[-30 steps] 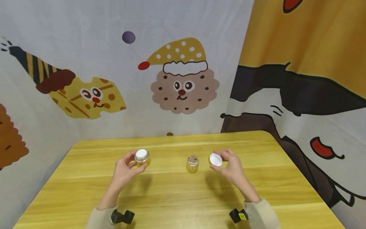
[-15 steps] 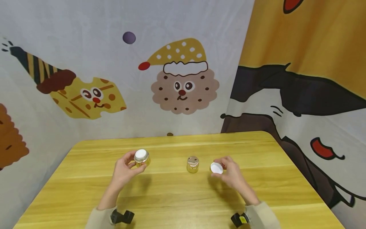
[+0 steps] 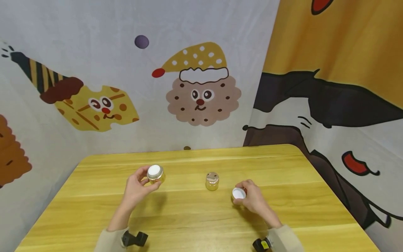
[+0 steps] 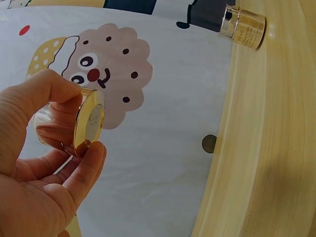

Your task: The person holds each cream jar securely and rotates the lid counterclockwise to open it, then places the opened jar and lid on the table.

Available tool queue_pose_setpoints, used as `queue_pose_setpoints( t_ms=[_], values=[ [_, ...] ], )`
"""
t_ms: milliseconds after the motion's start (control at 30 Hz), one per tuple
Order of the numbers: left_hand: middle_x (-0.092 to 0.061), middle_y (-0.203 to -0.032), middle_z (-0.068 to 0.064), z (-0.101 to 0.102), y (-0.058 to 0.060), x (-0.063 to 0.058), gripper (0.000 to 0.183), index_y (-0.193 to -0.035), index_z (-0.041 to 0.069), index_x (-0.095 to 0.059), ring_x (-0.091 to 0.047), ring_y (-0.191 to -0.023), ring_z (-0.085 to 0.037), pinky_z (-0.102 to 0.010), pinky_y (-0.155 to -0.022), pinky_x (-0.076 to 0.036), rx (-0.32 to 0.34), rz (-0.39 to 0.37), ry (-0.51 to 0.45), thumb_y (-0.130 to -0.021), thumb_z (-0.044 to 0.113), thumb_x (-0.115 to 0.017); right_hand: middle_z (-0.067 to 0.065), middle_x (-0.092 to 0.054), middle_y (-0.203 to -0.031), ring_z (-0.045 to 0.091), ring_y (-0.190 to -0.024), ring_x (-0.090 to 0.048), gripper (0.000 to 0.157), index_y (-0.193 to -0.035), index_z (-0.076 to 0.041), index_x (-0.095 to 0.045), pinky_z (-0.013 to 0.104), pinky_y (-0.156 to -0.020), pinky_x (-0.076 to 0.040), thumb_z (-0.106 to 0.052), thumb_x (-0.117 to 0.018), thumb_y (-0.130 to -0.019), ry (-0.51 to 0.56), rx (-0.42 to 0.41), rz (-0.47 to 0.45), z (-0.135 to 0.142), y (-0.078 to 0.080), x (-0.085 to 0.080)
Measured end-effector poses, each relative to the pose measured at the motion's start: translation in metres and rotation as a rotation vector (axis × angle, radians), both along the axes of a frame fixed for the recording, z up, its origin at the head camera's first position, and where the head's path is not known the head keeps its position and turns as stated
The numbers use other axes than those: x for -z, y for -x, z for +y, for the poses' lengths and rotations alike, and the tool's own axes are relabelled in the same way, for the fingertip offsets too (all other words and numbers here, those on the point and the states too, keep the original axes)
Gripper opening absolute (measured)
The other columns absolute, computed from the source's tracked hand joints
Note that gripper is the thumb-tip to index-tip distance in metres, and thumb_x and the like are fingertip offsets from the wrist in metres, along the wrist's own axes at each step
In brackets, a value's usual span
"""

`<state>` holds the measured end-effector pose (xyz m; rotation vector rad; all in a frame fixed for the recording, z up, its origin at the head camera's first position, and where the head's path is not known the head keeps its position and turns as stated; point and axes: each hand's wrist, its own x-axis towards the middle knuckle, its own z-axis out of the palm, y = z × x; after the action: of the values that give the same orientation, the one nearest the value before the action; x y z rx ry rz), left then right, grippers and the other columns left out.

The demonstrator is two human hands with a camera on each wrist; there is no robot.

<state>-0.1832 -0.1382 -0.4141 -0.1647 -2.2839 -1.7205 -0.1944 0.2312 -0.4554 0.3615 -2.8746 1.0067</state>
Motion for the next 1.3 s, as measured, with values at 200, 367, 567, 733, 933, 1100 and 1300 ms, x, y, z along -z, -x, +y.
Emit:
queue_pose_setpoints(
  t_ms=[200, 367, 567, 733, 933, 1100, 1300],
  values=[
    [-0.059, -0.102, -0.016, 0.0, 0.0, -0.001, 0.047, -0.109, -0.007, -0.058, -0.054, -0.093, -0.024, -0.033, -0.079, -0.053, 0.0, 0.0, 0.0, -0.066, -0.007, -0.077, 0.006, -0.055, -0.09, 0.017, -0.075, -0.049, 0.043, -0.098, -0.001, -0.063, 0.027, -0.065, -0.043, -0.007, -0.085, -0.062, -0.021, 0.002, -0.047, 0.001, -0.001, 0.003],
    [-0.059, -0.103, -0.017, 0.001, 0.0, 0.0, 0.047, -0.109, -0.007, -0.058, -0.054, -0.094, -0.024, -0.034, -0.08, -0.053, 0.002, -0.001, 0.0, -0.066, -0.008, -0.077, 0.006, -0.053, -0.089, 0.019, -0.076, -0.05, 0.045, -0.098, -0.001, -0.062, 0.031, -0.068, -0.044, -0.008, -0.086, -0.06, -0.023, 0.006, -0.089, 0.0, -0.001, 0.004],
    [-0.058, -0.103, -0.017, 0.001, 0.001, 0.001, 0.047, -0.109, -0.007, -0.057, -0.054, -0.094, -0.025, -0.031, -0.078, -0.053, 0.005, 0.005, -0.001, -0.066, -0.008, -0.077, 0.007, -0.053, -0.089, 0.019, -0.077, -0.05, 0.045, -0.097, -0.002, -0.062, 0.032, -0.068, -0.044, -0.008, -0.087, -0.06, -0.021, 0.004, -0.095, 0.0, 0.0, 0.006],
    [-0.059, -0.104, -0.017, 0.001, 0.001, 0.001, 0.047, -0.109, -0.006, -0.057, -0.054, -0.094, -0.024, -0.028, -0.077, -0.053, 0.011, 0.01, 0.0, -0.066, -0.008, -0.077, 0.007, -0.053, -0.089, 0.019, -0.077, -0.049, 0.044, -0.096, -0.002, -0.062, 0.032, -0.068, -0.044, -0.007, -0.086, -0.06, -0.024, -0.002, -0.095, 0.001, 0.0, 0.009],
    [-0.059, -0.104, -0.016, 0.0, 0.0, 0.001, 0.047, -0.109, -0.005, -0.057, -0.054, -0.095, -0.024, -0.032, -0.079, -0.053, 0.011, 0.011, 0.01, -0.066, -0.007, -0.078, 0.008, -0.053, -0.089, 0.019, -0.077, -0.049, 0.042, -0.094, -0.003, -0.062, 0.032, -0.069, -0.043, -0.005, -0.086, -0.06, -0.025, 0.0, -0.098, 0.001, 0.0, 0.01],
    [-0.059, -0.104, -0.015, 0.0, 0.0, 0.003, 0.048, -0.109, -0.004, -0.057, -0.055, -0.096, -0.025, -0.034, -0.08, -0.052, 0.017, -0.001, 0.011, -0.067, -0.005, -0.078, 0.007, -0.053, -0.089, 0.019, -0.078, -0.05, 0.042, -0.094, -0.004, -0.063, 0.034, -0.069, -0.044, -0.007, -0.087, -0.059, -0.031, -0.01, -0.092, 0.001, 0.0, 0.012],
    [-0.06, -0.101, -0.015, 0.0, 0.001, 0.005, 0.048, -0.107, -0.004, -0.057, -0.056, -0.095, -0.027, -0.038, -0.079, -0.053, -0.009, -0.012, 0.046, -0.065, -0.006, -0.079, 0.007, -0.053, -0.089, 0.019, -0.078, -0.049, 0.042, -0.093, -0.004, -0.063, 0.034, -0.07, -0.044, -0.007, -0.087, -0.06, -0.023, -0.004, -0.103, 0.0, 0.001, 0.013]
  ],
)
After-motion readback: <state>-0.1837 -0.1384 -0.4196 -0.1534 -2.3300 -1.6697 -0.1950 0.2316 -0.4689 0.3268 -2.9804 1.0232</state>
